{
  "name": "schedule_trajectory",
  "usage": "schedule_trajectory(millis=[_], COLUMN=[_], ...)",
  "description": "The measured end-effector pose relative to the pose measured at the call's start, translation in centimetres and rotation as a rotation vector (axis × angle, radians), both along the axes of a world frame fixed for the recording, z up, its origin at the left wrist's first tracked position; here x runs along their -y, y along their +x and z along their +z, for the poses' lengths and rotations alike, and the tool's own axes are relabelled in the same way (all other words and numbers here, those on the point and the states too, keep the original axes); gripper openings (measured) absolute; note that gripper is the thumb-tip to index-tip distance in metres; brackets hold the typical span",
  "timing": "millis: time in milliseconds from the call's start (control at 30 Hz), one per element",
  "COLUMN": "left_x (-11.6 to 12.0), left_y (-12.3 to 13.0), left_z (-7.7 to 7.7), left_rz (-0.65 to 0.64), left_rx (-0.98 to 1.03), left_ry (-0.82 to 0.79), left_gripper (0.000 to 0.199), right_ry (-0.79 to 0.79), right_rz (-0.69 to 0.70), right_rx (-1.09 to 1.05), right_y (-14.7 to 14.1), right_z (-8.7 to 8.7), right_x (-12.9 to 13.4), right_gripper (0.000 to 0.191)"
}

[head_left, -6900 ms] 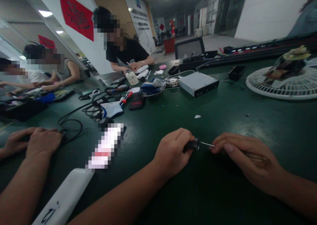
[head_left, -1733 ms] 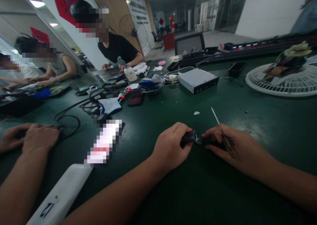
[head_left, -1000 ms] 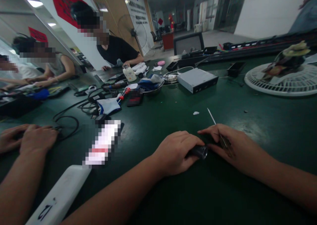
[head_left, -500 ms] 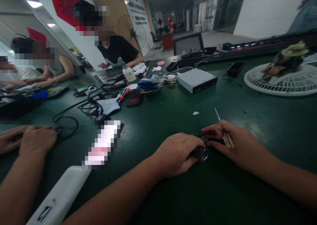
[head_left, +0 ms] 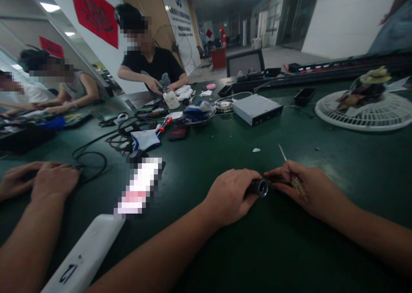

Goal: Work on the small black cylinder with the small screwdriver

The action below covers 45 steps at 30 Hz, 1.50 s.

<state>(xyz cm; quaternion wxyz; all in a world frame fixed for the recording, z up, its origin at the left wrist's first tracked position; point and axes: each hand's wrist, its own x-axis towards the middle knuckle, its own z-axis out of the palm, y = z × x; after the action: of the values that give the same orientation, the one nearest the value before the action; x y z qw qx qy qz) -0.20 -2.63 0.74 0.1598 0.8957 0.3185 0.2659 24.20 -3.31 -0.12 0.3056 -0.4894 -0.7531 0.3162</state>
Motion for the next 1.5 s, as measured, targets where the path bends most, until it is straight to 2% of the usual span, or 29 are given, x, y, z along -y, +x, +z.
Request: schedule_trajectory(millis=[167,400,567,700,767,900,1000,1333,1500], left_x=[-0.1,-0.1,-0.1,-0.1,-0.2,-0.2,-0.3,-0.5,-0.6], left_y=[0.0,0.1,0.1,0.1,0.0,-0.1,-0.2,-0.2,-0.3], left_z=[0.0,0.0,0.1,0.2,0.3,0.3,0.2,-0.1,-0.1], left_rz=[0.141,0.173,0.263,0.289,0.273,0.206,0.162,0.068,-0.033], left_rx=[0.027,-0.069,-0.043,-0.031,-0.029,-0.008,-0.005,-0.050,-0.041], left_ry=[-0.018,0.003,-0.036,-0.074,-0.090,-0.144,-0.163,-0.105,-0.038], left_gripper=[0.024,0.023,0.023,0.023,0.022,0.024,0.026,0.028,0.025], right_ry=[-0.018,0.044,-0.056,-0.036,-0.016,0.124,0.179,0.158,0.045], right_rz=[0.024,0.043,0.021,-0.030,-0.021,0.018,0.010,-0.065,0.007], right_rx=[-0.047,0.030,-0.183,-0.350,-0.379,-0.228,-0.195,-0.179,-0.193], right_y=[-0.2,-1.2,-1.8,-2.9,-3.4,-3.6,-3.2,-3.1,-3.0], right_z=[0.1,0.6,0.8,1.4,1.6,1.5,1.3,1.0,0.7], right_x=[0.0,0.1,-0.3,-0.4,-0.2,0.2,0.3,0.2,-0.2], right_gripper=[0.028,0.029,0.033,0.036,0.034,0.034,0.036,0.038,0.038])
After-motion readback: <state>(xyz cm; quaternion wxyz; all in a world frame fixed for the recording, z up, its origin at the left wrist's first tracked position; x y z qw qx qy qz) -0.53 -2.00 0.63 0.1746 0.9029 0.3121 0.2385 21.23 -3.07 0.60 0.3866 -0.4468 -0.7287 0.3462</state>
